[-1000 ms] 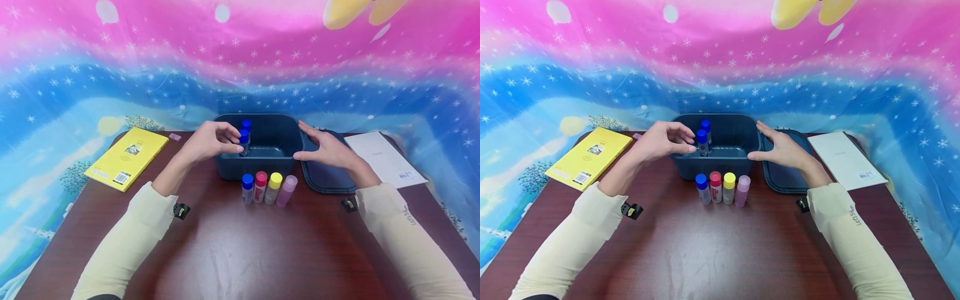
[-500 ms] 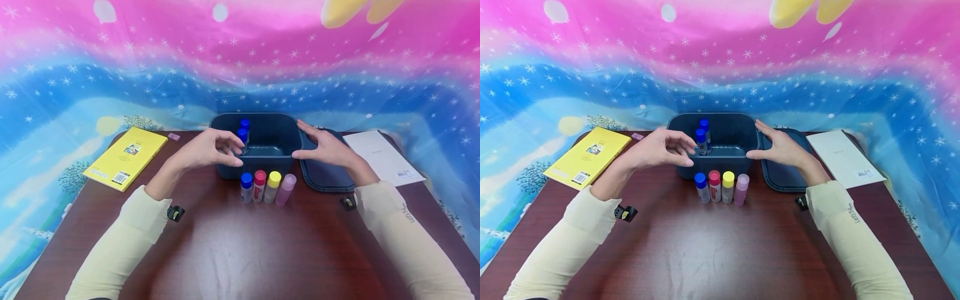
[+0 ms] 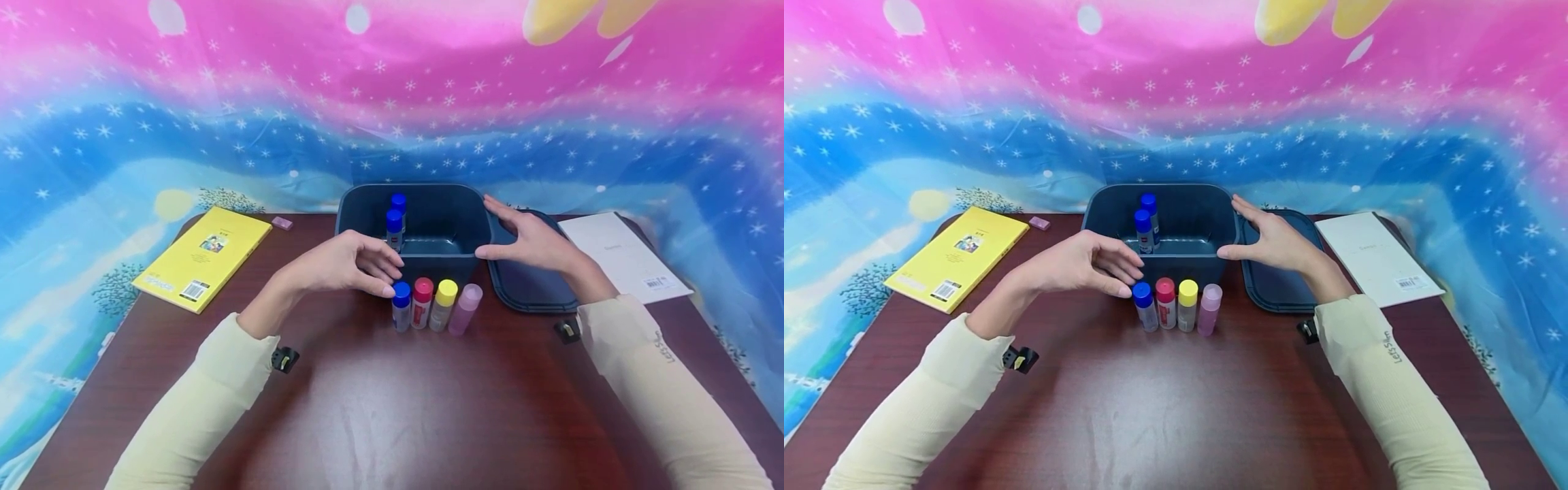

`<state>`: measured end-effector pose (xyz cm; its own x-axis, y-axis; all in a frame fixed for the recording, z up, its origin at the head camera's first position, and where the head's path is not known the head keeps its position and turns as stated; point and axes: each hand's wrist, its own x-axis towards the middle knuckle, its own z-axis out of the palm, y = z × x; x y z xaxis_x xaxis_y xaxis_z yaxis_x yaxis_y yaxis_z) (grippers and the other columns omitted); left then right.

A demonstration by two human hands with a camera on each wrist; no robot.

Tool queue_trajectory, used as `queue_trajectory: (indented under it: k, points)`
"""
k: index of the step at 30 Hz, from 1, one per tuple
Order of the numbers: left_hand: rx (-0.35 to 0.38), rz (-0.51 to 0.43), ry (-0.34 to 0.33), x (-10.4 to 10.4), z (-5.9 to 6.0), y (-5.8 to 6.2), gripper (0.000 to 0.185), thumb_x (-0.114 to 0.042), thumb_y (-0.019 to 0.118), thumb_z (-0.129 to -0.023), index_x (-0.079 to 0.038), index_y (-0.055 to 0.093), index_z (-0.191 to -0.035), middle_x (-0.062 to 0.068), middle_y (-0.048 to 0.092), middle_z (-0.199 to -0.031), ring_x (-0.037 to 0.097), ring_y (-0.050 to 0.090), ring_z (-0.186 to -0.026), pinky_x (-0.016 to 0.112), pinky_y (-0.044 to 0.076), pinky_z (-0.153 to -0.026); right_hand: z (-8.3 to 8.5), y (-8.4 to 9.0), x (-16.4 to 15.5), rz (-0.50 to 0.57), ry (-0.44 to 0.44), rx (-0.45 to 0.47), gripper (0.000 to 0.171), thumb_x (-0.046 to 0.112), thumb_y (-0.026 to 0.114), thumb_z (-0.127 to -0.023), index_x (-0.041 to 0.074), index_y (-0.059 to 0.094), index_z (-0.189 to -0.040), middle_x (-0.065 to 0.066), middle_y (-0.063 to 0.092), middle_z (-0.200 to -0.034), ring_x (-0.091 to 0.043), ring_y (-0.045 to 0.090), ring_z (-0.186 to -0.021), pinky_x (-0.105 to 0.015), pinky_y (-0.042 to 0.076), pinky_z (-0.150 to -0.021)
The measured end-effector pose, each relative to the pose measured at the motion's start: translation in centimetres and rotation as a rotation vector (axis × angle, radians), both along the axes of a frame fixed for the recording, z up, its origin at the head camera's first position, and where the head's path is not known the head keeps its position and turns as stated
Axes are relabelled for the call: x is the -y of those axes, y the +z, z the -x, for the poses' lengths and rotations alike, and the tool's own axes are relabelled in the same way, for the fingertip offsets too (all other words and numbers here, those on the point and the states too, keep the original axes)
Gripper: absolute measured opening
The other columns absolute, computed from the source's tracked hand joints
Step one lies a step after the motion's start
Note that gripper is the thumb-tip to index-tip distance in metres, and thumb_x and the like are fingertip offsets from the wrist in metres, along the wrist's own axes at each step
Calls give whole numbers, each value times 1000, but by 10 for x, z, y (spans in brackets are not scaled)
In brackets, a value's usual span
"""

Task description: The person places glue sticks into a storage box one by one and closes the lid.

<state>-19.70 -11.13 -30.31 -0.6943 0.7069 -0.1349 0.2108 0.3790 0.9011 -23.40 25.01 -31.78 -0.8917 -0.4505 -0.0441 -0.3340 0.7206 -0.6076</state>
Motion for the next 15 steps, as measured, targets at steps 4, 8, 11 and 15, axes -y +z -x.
queue_trajectory:
  k: [4, 8, 11, 15]
  points:
    - [-18, 34, -17, -2, -4, -6, 45, -14, 82, -87, -2, 67, -127, 6, 72, -118, 19, 71, -105, 34, 57, -91, 0, 0, 1, -1, 2, 2, 95, 43, 73, -92, 20, 16, -164, -6, 12, -170, -39, 22, -151, -66, 28, -114]
    - [-51, 66, -5, -6, -7, -13, 43, -17, 84, -86, -5, 69, -124, 5, 72, -118, 18, 71, -105, 33, 58, -89, 0, 0, 1, 3, 6, -3, 95, 42, 73, -93, 18, 16, -164, -7, 12, -169, -40, 23, -151, -66, 28, -114]
    - [-68, 74, 11, -8, -9, -18, 41, -18, 84, -86, -7, 70, -123, 3, 72, -116, 18, 70, -106, 33, 58, -88, -1, 0, 0, 3, 4, -5, 94, 41, 73, -93, 18, 17, -164, -6, 12, -169, -40, 24, -150, -65, 28, -114]
    - [-85, 66, 23, -9, -9, -23, 40, -19, 84, -86, -8, 70, -122, 2, 72, -113, 18, 70, -105, 33, 58, -88, -1, 1, 0, 0, 5, -5, 94, 41, 73, -93, 18, 17, -164, -6, 13, -169, -41, 26, -149, -65, 28, -114]
